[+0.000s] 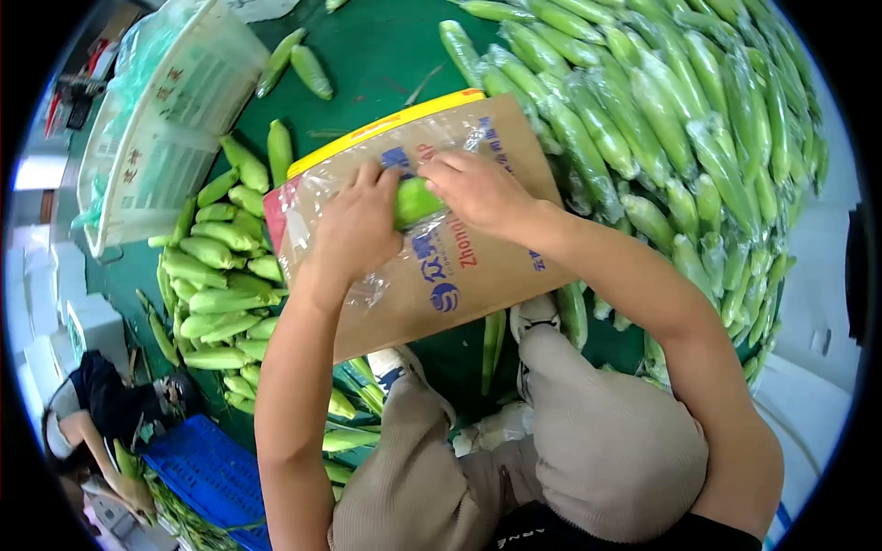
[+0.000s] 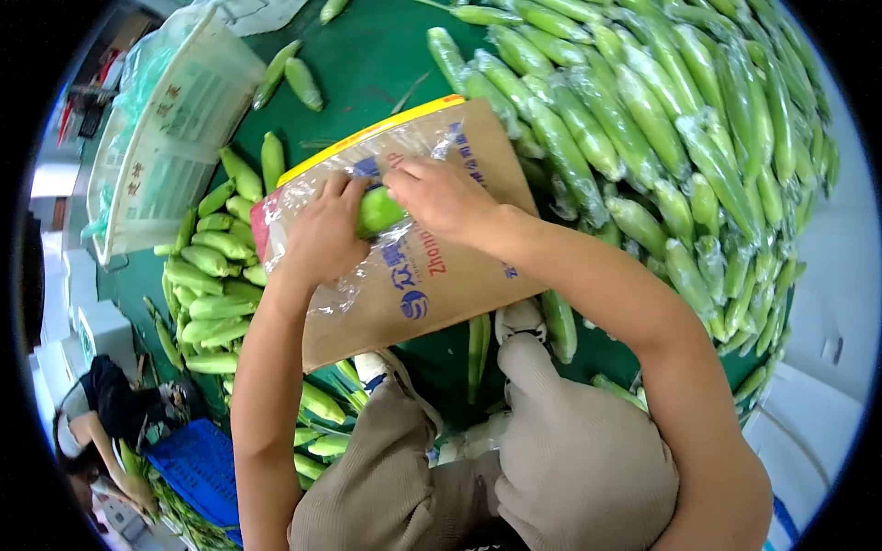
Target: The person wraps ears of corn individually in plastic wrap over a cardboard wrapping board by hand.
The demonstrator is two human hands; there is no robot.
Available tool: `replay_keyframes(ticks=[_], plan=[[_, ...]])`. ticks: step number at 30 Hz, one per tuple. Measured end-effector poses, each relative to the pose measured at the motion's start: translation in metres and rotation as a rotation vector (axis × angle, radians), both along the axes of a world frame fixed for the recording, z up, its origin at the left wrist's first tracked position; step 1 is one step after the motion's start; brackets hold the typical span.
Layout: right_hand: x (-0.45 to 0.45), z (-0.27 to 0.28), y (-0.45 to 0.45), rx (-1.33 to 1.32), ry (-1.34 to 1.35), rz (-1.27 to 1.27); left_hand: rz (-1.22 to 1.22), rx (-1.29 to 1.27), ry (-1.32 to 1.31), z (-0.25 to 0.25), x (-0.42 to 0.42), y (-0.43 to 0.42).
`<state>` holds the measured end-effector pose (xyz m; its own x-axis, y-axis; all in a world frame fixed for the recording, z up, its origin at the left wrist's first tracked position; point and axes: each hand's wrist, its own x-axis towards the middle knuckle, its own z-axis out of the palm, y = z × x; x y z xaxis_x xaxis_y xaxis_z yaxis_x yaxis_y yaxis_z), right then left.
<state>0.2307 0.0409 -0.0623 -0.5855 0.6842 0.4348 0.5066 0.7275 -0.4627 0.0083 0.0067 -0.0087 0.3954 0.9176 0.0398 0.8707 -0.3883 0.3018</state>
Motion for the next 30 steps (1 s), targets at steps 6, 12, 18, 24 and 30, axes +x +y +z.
replay_keyframes(ticks=[6, 12, 18, 24, 30], plan=[[-0.022, 0.003, 0.009, -0.003, -0.266, 0.056, 0.358, 0.243, -0.241, -0.023, -0.060, -0.097], [-0.020, 0.004, -0.006, 0.040, -0.081, -0.076, 0.442, 0.364, -0.037, -0.050, -0.083, -0.114], [0.014, 0.037, -0.022, -0.220, -0.416, 0.216, 0.799, 0.332, -0.812, -0.044, -0.053, -0.146], [0.003, 0.020, -0.055, -0.307, -0.458, 0.442, 0.224, 0.137, -0.355, -0.020, -0.004, -0.148], [-0.023, 0.025, -0.006, 0.074, -0.104, 0.064, 0.214, 0.320, 0.324, -0.005, -0.027, -0.028]])
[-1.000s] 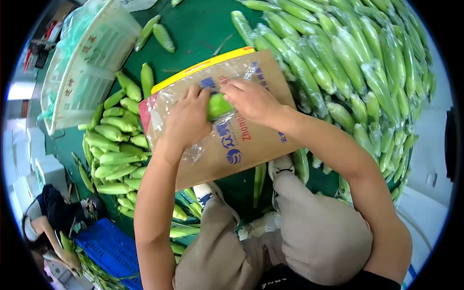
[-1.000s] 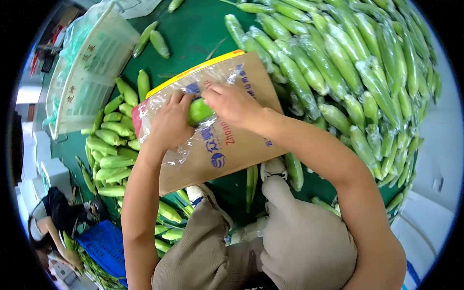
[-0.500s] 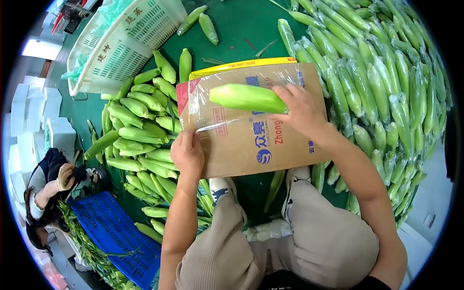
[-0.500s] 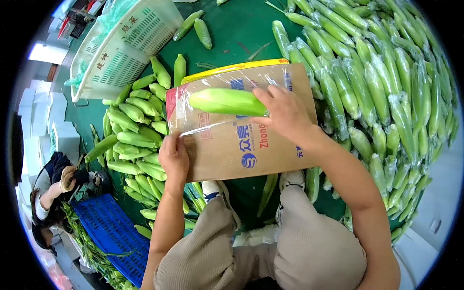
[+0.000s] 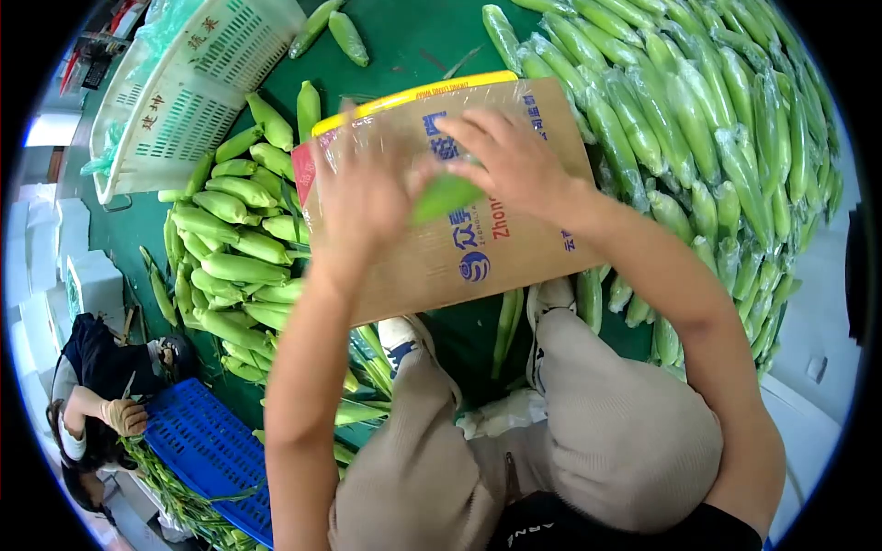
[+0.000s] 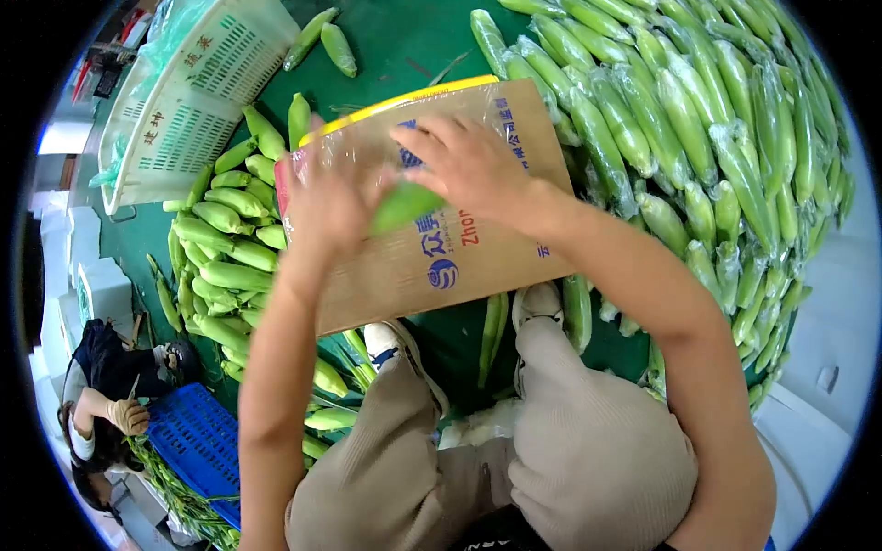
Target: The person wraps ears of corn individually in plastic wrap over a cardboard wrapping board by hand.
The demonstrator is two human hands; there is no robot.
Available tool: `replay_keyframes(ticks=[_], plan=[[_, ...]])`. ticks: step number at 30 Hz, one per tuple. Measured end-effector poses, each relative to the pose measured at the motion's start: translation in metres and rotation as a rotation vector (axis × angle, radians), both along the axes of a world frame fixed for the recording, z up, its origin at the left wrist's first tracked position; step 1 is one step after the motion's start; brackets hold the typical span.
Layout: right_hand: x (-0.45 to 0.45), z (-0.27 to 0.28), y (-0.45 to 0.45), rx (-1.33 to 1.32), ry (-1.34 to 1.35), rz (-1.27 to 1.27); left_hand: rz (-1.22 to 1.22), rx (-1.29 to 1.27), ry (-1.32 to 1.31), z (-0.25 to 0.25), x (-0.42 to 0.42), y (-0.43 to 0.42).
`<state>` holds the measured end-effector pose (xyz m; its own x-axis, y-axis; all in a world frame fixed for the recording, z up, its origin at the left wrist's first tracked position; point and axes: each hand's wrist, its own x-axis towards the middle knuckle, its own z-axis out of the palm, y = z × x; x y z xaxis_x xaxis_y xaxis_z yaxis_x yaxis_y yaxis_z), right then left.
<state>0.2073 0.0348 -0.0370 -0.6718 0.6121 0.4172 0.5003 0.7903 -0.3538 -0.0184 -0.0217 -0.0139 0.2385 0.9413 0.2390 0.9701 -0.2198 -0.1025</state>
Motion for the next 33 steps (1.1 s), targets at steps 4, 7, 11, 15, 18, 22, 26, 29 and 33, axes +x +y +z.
replay_keyframes(ticks=[4, 7, 11, 15, 18, 22, 26, 29, 33], plan=[[-0.025, 0.002, 0.031, 0.066, -0.201, 0.074, 0.181, 0.421, -0.201, 0.032, -0.031, 0.078], [-0.042, -0.012, 0.061, -0.066, -0.332, 0.023, -0.022, 0.056, -0.605, 0.015, -0.016, 0.046], [-0.036, 0.017, 0.060, -0.633, -0.280, 0.272, -0.123, -0.048, -0.013, 0.015, 0.013, 0.000], [-0.014, 0.027, 0.035, -0.848, -0.390, 0.494, -0.141, -0.228, -0.190, 0.017, 0.028, -0.027], [-0.023, -0.034, 0.043, -0.627, 0.116, 0.389, -0.043, -0.529, -0.508, 0.029, 0.037, -0.023], [-0.027, -0.029, 0.023, -0.217, -0.541, 0.342, -0.249, -0.859, -0.352, 0.051, 0.045, -0.023], [-0.030, -0.056, 0.007, -0.187, -0.408, 0.306, -0.223, -1.085, -0.366, 0.047, 0.041, -0.066], [-0.026, -0.060, 0.008, -0.242, -0.310, 0.310, -0.276, -1.593, -0.400, 0.018, 0.049, -0.123], [-0.017, -0.033, -0.014, -0.057, -0.364, 0.257, -0.471, -1.913, -0.588, -0.025, 0.040, -0.172]])
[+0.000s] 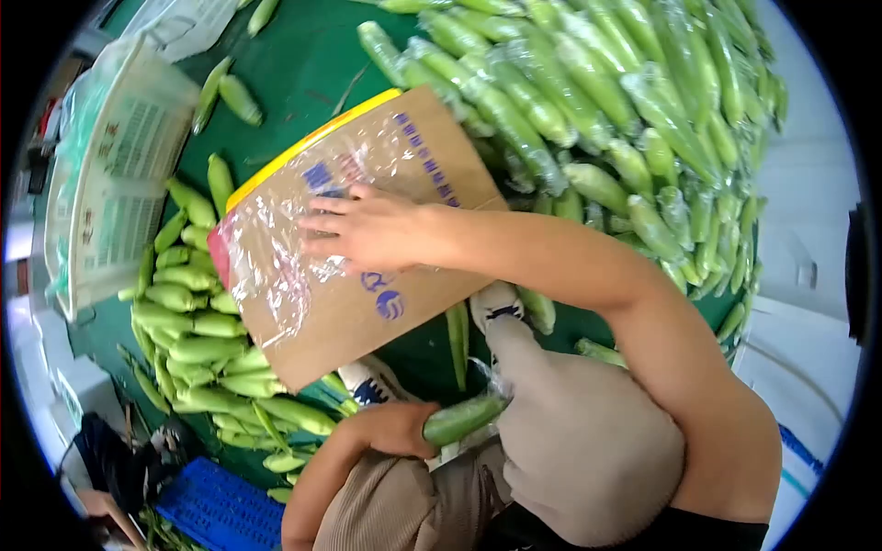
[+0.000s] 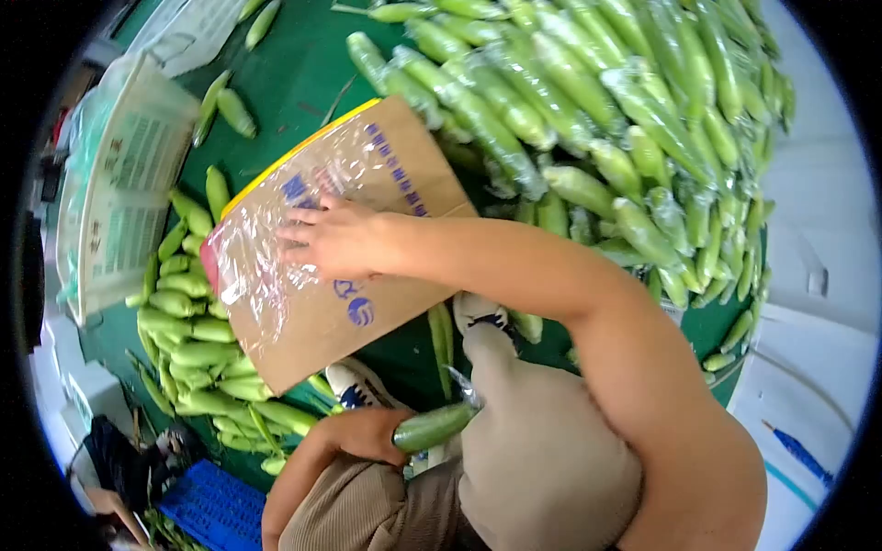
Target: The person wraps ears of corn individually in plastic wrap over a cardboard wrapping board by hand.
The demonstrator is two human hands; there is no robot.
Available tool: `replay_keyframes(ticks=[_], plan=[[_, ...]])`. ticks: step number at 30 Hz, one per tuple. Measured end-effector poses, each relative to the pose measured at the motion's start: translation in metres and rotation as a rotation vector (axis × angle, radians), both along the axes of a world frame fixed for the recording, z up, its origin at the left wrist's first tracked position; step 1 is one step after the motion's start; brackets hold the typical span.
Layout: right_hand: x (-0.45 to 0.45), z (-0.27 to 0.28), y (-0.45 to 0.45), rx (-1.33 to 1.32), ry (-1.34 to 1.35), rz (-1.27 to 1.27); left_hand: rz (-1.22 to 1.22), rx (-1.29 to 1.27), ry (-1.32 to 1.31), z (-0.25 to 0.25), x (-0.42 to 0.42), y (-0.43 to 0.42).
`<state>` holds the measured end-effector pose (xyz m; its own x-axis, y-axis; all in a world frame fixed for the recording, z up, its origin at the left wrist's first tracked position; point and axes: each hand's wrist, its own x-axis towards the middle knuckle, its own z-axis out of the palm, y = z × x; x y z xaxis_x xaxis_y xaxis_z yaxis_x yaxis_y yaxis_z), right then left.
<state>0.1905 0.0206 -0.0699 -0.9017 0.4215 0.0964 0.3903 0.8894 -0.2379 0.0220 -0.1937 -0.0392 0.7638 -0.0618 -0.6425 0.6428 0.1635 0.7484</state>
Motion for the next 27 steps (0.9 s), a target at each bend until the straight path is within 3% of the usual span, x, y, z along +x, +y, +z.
replay_keyframes(ticks=[2, 3, 4, 5, 7, 9, 10, 12, 13, 14, 15, 16, 17, 18, 19, 21, 22, 24, 26, 27], plan=[[0.015, 0.027, -0.047, -0.157, 0.281, 0.070, 0.114, 0.239, -0.103, 0.015, -0.011, 0.012], [0.028, 0.046, -0.075, -0.468, 0.217, 0.069, 0.123, 0.172, 0.008, 0.034, -0.017, 0.027], [0.037, 0.114, -0.071, -0.791, -0.237, 0.132, 0.317, 0.332, -0.119, 0.045, -0.025, 0.032], [0.049, 0.082, -0.096, -0.934, -0.187, 0.202, 0.496, 0.482, -0.261, 0.055, -0.033, 0.037], [0.057, 0.066, -0.117, -1.214, -0.121, 0.062, 0.529, 0.441, -0.111, 0.072, -0.064, 0.047], [0.061, 0.040, -0.134, -1.252, 0.316, -0.068, 0.713, 0.598, -0.088, 0.086, -0.083, 0.052], [0.060, 0.038, -0.136, -1.230, 0.441, -0.122, 1.022, 0.679, -0.188, 0.058, -0.102, 0.039], [0.054, 0.045, -0.126, -1.240, 0.586, -0.245, 1.743, 0.464, -0.547, 0.038, -0.049, 0.052], [0.043, 0.050, -0.123, -1.299, 0.626, -0.298, 2.115, 0.136, -0.759, 0.061, -0.008, 0.056], [0.035, 0.042, -0.123, -1.447, 0.690, -0.229, 1.844, 0.017, -1.071, 0.067, -0.004, 0.061], [0.027, 0.028, -0.121, -1.598, 0.757, -0.135, 1.863, 0.209, -0.967, 0.087, 0.017, 0.067], [0.020, 0.020, -0.123, -1.766, 0.824, -0.018, 1.749, 0.246, -1.002, 0.095, 0.021, 0.071], [0.022, 0.023, -0.124, -1.870, 0.610, 0.027, 1.647, 0.290, -1.021, 0.100, 0.022, 0.071], [0.030, 0.030, -0.124, -1.964, 0.374, 0.089, 1.569, 0.161, -1.097, 0.096, 0.018, 0.070], [0.040, 0.027, -0.131, -1.789, 0.437, 0.097, 1.497, 0.041, -1.157, 0.087, 0.010, 0.066], [0.057, 0.022, -0.150, -1.415, 0.531, 0.059, 1.604, 0.114, -1.127, 0.051, 0.002, 0.063], [0.074, 0.031, -0.140, -1.549, 0.675, -0.082, 1.657, 0.152, -1.108, 0.034, -0.002, 0.060], [0.104, 0.053, -0.114, -1.992, 1.343, -0.221, 1.534, 1.038, -0.502, 0.008, -0.043, 0.079], [0.152, 0.077, -0.083, -1.939, 2.076, -0.210, 2.364, 0.927, -0.218, -0.007, -0.102, 0.080], [0.196, 0.090, -0.065, -1.777, 2.343, -0.208, 2.536, 1.017, 0.006, -0.031, -0.150, 0.068]])
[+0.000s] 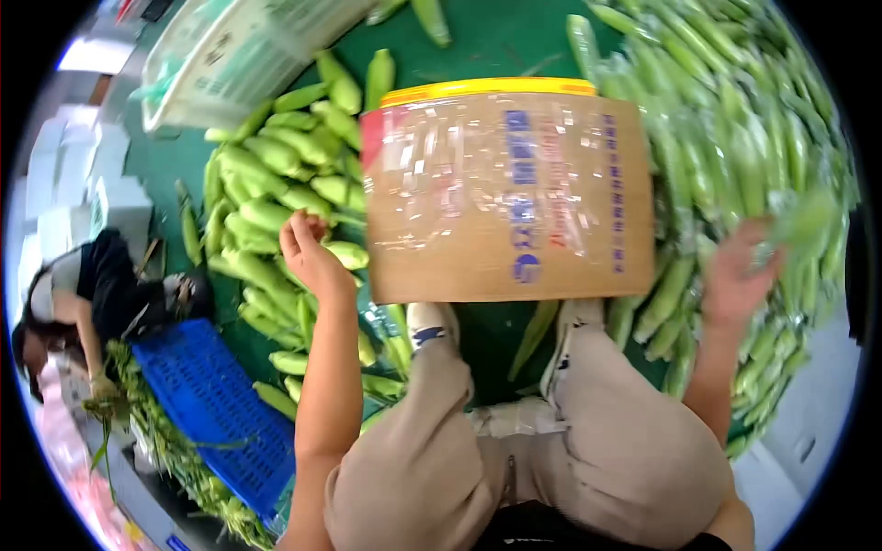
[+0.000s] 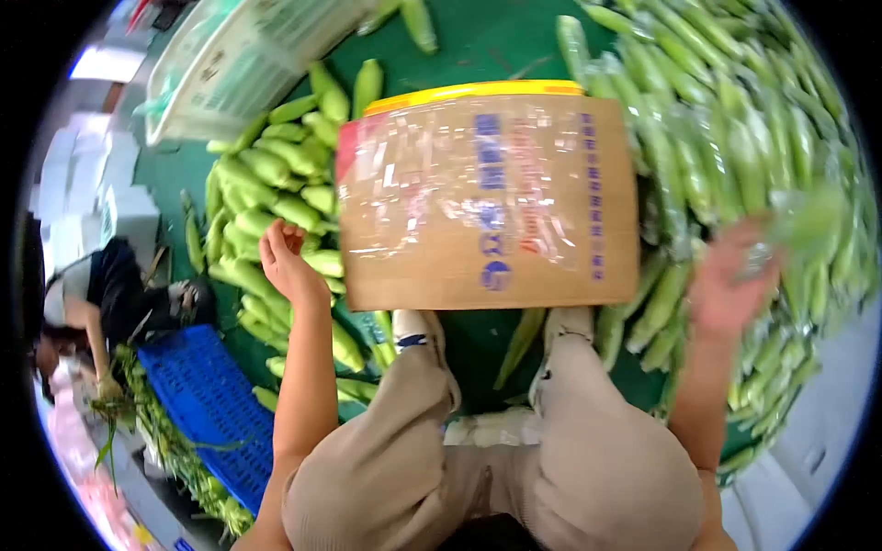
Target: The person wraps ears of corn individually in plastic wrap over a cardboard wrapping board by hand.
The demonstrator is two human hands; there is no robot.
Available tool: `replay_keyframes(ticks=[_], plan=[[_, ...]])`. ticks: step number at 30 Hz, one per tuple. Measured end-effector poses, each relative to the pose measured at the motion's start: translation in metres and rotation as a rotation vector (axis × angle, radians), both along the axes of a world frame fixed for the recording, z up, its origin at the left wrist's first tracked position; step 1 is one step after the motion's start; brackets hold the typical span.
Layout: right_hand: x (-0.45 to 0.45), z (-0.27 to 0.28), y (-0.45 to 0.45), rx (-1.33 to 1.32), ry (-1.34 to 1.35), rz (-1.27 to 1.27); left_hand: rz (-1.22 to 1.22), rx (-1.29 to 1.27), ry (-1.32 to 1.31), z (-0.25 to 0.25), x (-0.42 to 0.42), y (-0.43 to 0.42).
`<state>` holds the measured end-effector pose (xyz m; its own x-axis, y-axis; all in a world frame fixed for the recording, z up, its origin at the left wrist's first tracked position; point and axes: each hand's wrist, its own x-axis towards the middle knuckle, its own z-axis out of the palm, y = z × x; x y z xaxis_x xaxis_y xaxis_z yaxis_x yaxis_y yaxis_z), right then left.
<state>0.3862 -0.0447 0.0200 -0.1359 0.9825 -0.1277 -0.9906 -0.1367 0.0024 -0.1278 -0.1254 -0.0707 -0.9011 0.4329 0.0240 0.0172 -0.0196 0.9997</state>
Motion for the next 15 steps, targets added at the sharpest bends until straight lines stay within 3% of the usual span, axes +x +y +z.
replay_keyframes(ticks=[1, 2, 4, 6, 7, 8, 10, 12, 13, 14, 15], plan=[[0.096, -0.023, 0.039, 0.154, 0.069, 0.047, 0.168, -0.176, 0.066, -0.029, -0.045, -0.021], [0.184, -0.038, 0.074, 0.233, -0.077, -0.181, 0.215, -0.224, 0.021, -0.054, -0.080, -0.039], [0.178, -0.001, 0.100, -0.141, -0.611, -0.776, 0.239, -0.572, -0.194, -0.086, -0.128, -0.048], [0.126, 0.004, 0.095, -0.123, -0.722, -0.711, -0.061, -1.042, 0.666, -0.130, -0.149, -0.046], [0.109, 0.005, 0.088, -0.125, -0.785, -0.680, -0.065, -1.082, 0.469, -0.125, -0.147, -0.033], [0.129, -0.026, 0.094, -0.016, -0.696, -0.448, 0.009, -1.020, 0.233, -0.130, -0.161, -0.020], [0.103, -0.071, 0.079, 0.021, -0.812, -0.166, 0.138, -0.868, -0.239, -0.146, -0.193, -0.003], [0.044, -0.079, 0.057, -0.009, -0.976, -0.092, 0.177, -0.691, -0.480, -0.136, -0.196, 0.008], [0.008, -0.073, 0.040, 0.128, -1.146, -0.054, 0.061, -0.167, -0.910, -0.095, -0.163, 0.023], [-0.008, -0.061, 0.035, 0.139, -1.593, 0.034, -0.066, -0.112, -1.027, -0.078, -0.154, 0.011], [-0.013, -0.050, 0.031, 0.334, -1.679, 0.312, -0.104, -0.063, -0.975, -0.054, -0.124, 0.007]])
